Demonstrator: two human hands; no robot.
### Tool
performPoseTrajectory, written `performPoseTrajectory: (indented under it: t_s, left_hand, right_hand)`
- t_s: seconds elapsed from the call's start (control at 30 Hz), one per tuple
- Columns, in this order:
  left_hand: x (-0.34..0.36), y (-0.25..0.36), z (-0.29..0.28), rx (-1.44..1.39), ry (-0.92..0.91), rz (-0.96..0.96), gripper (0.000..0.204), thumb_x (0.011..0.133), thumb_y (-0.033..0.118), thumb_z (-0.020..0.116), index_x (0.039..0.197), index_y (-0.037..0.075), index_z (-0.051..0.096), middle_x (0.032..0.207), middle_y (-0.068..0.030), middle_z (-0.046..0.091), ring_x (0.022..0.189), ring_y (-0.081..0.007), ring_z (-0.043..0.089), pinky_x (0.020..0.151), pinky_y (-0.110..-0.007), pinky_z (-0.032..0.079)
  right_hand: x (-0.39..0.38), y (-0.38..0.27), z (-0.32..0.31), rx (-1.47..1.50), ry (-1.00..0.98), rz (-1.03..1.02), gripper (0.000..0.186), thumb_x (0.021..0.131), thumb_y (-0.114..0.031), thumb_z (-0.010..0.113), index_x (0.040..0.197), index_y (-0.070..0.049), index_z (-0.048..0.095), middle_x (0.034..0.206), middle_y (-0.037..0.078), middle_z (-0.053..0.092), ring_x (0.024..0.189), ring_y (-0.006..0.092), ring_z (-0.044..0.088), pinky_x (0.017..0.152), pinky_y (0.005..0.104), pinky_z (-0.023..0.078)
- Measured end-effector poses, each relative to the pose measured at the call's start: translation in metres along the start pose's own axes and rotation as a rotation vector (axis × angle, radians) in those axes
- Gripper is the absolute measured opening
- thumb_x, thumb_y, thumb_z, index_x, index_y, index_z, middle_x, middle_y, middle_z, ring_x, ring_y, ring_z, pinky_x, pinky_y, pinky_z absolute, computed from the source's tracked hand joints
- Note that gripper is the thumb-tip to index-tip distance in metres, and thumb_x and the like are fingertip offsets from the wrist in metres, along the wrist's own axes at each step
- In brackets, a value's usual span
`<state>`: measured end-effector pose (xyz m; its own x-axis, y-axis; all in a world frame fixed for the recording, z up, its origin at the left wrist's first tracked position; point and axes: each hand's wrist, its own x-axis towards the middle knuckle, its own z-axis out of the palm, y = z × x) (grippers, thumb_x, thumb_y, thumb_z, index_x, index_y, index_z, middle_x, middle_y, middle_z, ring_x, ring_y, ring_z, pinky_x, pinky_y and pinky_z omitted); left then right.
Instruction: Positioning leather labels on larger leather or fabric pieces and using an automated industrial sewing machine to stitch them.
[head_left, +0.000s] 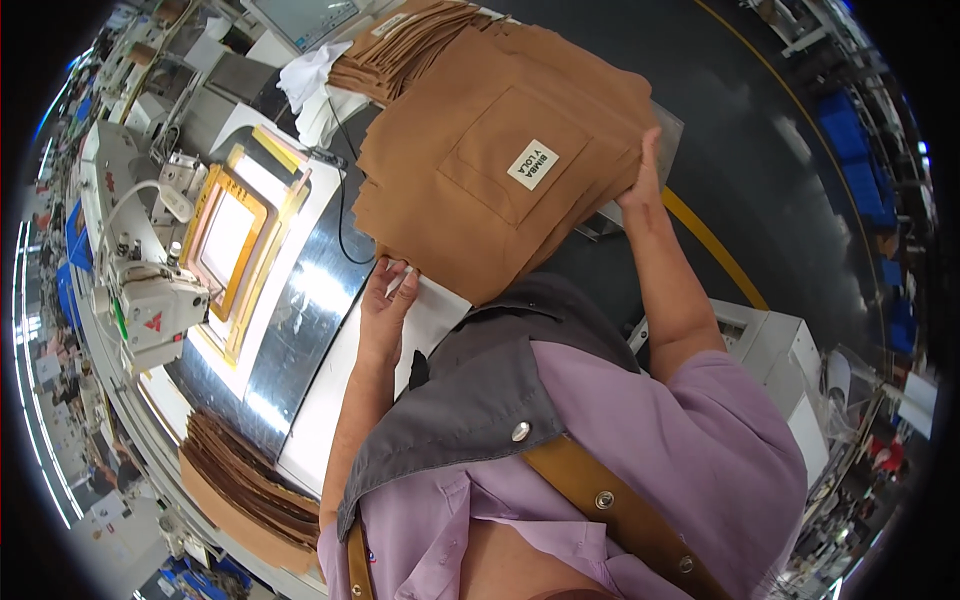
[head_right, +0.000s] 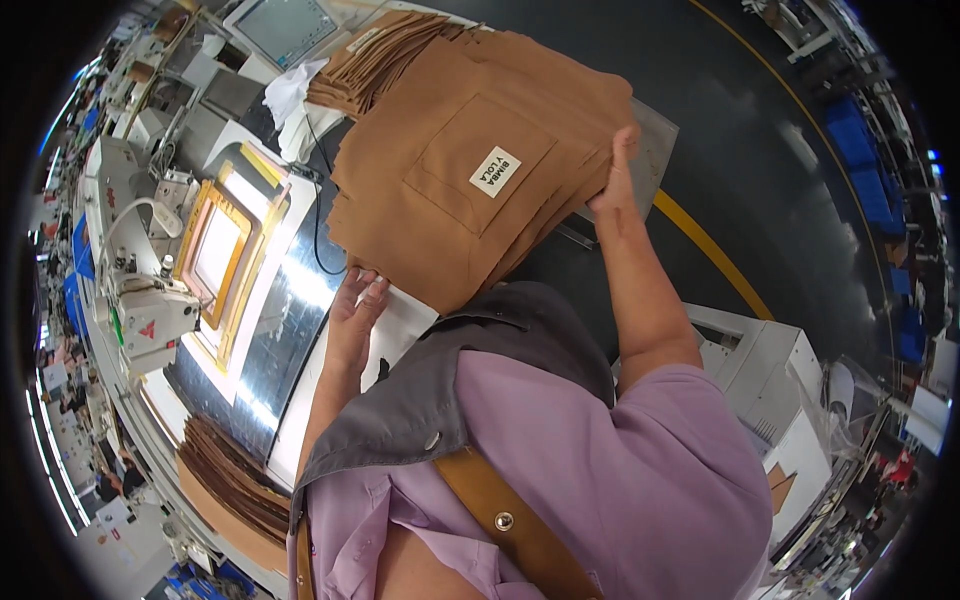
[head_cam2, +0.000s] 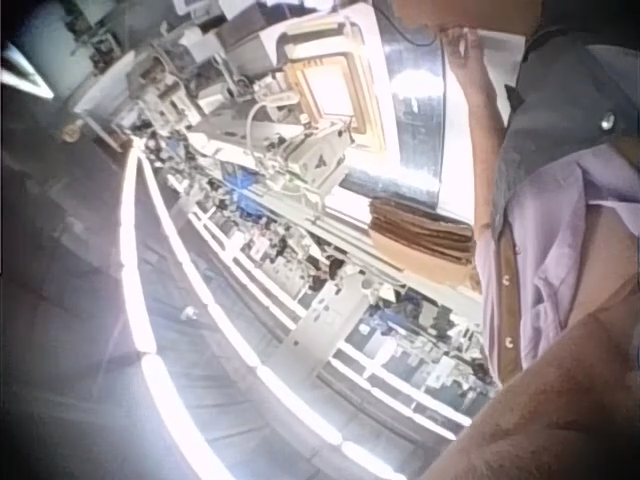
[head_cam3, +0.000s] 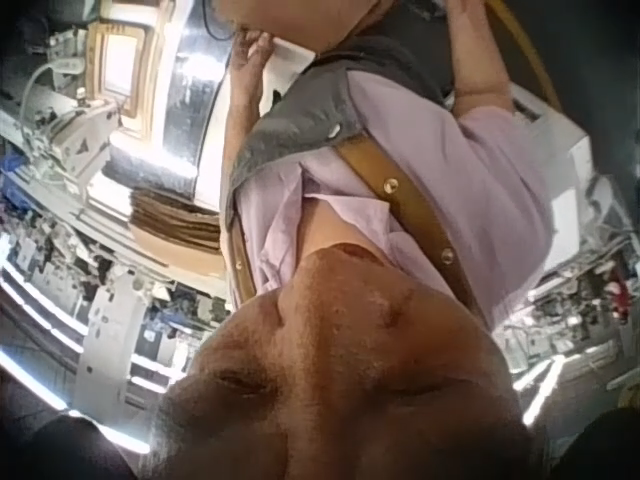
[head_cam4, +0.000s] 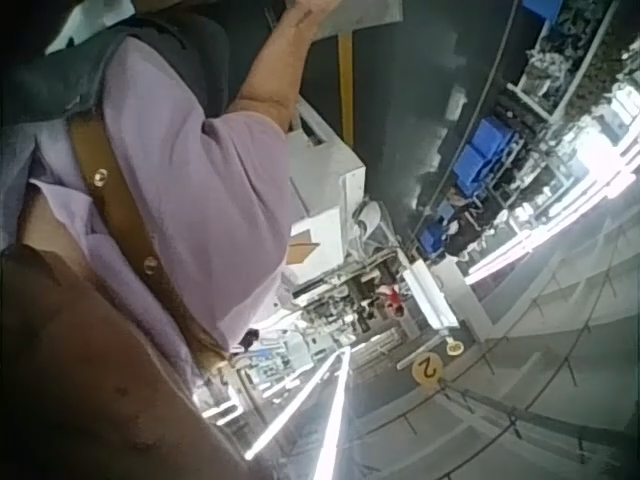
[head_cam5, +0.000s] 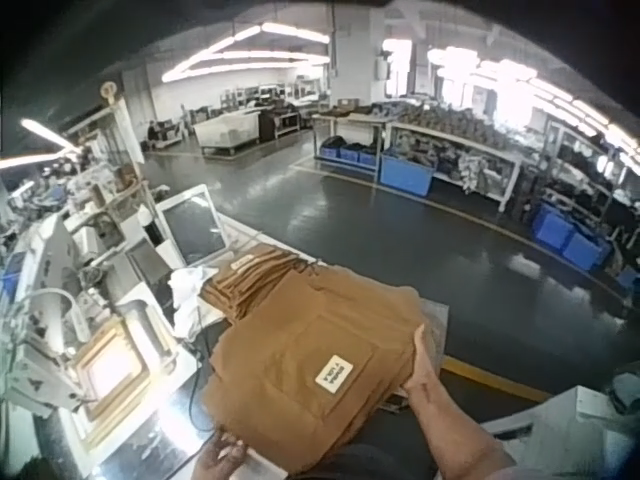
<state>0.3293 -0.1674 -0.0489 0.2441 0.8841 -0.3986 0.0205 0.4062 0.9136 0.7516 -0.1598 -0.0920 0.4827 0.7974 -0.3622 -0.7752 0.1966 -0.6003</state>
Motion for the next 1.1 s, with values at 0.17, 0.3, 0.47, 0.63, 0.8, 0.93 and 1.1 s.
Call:
performPoseTrajectory:
  t_s: [0.17, 0.3, 0.47, 0.63, 0.8, 0.93, 1.1]
  left_hand:
    - [0.024, 0.013, 0.01, -0.175, -0.21, -0.197, 0.062, 0.097, 0.031, 0.071, 0.145, 0.004, 0.044, 0.133, -0.0086, 0.059, 0.125, -0.0232, 0.057, 0.107, -0.044, 0.042]
    - [0.047, 0.018, 0.032, -0.168, -0.239, -0.205, 0.06, 0.094, 0.031, 0.076, 0.141, 0.006, 0.048, 0.138, -0.0104, 0.057, 0.122, -0.0221, 0.058, 0.103, -0.043, 0.045]
    - [0.072, 0.012, 0.049, -0.042, -0.165, -0.165, 0.067, 0.091, 0.031, 0.078, 0.143, 0.003, 0.046, 0.14, -0.0123, 0.054, 0.128, -0.0263, 0.053, 0.106, -0.042, 0.042]
    - [0.071, 0.021, 0.075, 0.041, -0.173, 0.035, 0.07, 0.091, 0.029, 0.077, 0.145, 0.002, 0.042, 0.141, -0.0128, 0.052, 0.132, -0.0276, 0.049, 0.109, -0.04, 0.041]
    - [0.075, 0.032, 0.077, -0.369, -0.114, -0.3, 0.071, 0.089, 0.016, 0.077, 0.147, 0.002, 0.039, 0.141, -0.0133, 0.052, 0.131, -0.027, 0.05, 0.111, -0.042, 0.041]
    - [0.076, 0.023, 0.087, -0.122, 0.016, -0.109, 0.069, 0.09, 0.001, 0.071, 0.149, 0.004, 0.036, 0.142, -0.013, 0.051, 0.13, -0.0287, 0.051, 0.113, -0.043, 0.041]
    - [0.064, 0.032, 0.124, -0.05, 0.005, -0.007, 0.068, 0.089, -0.001, 0.07, 0.148, 0.0, 0.036, 0.143, -0.0145, 0.05, 0.13, -0.0289, 0.051, 0.111, -0.04, 0.042]
  right_hand:
    - [-0.001, -0.004, 0.009, -0.162, 0.051, -0.042, 0.086, 0.086, -0.046, 0.079, 0.15, -0.004, 0.04, 0.145, 0.016, 0.053, 0.132, 0.0281, 0.053, 0.107, 0.0431, 0.047]
    - [-0.01, -0.012, 0.018, -0.369, 0.065, -0.119, 0.086, 0.081, -0.034, 0.086, 0.147, 0.001, 0.042, 0.141, 0.017, 0.055, 0.129, 0.0278, 0.055, 0.106, 0.0404, 0.048]
    - [-0.011, -0.015, 0.032, -0.481, 0.098, -0.075, 0.089, 0.077, -0.035, 0.09, 0.144, 0.002, 0.045, 0.141, 0.018, 0.054, 0.132, 0.028, 0.053, 0.106, 0.0395, 0.047]
    - [0.006, -0.014, 0.021, -0.346, 0.045, 0.014, 0.089, 0.079, -0.037, 0.088, 0.146, 0.002, 0.044, 0.143, 0.019, 0.053, 0.133, 0.0287, 0.052, 0.106, 0.04, 0.046]
    - [0.008, -0.021, 0.02, -0.391, -0.005, 0.048, 0.082, 0.082, -0.034, 0.085, 0.144, 0.001, 0.046, 0.141, 0.018, 0.054, 0.131, 0.0284, 0.054, 0.105, 0.0407, 0.048]
    - [0.009, -0.025, 0.021, -0.402, -0.08, 0.08, 0.072, 0.086, -0.027, 0.081, 0.143, 0.0, 0.047, 0.139, 0.017, 0.055, 0.126, 0.0265, 0.056, 0.102, 0.0393, 0.05]
    - [0.014, -0.037, 0.003, -0.384, -0.115, -0.099, 0.057, 0.089, -0.02, 0.078, 0.137, -0.001, 0.054, 0.132, 0.012, 0.059, 0.121, 0.0219, 0.058, 0.098, 0.0348, 0.051]
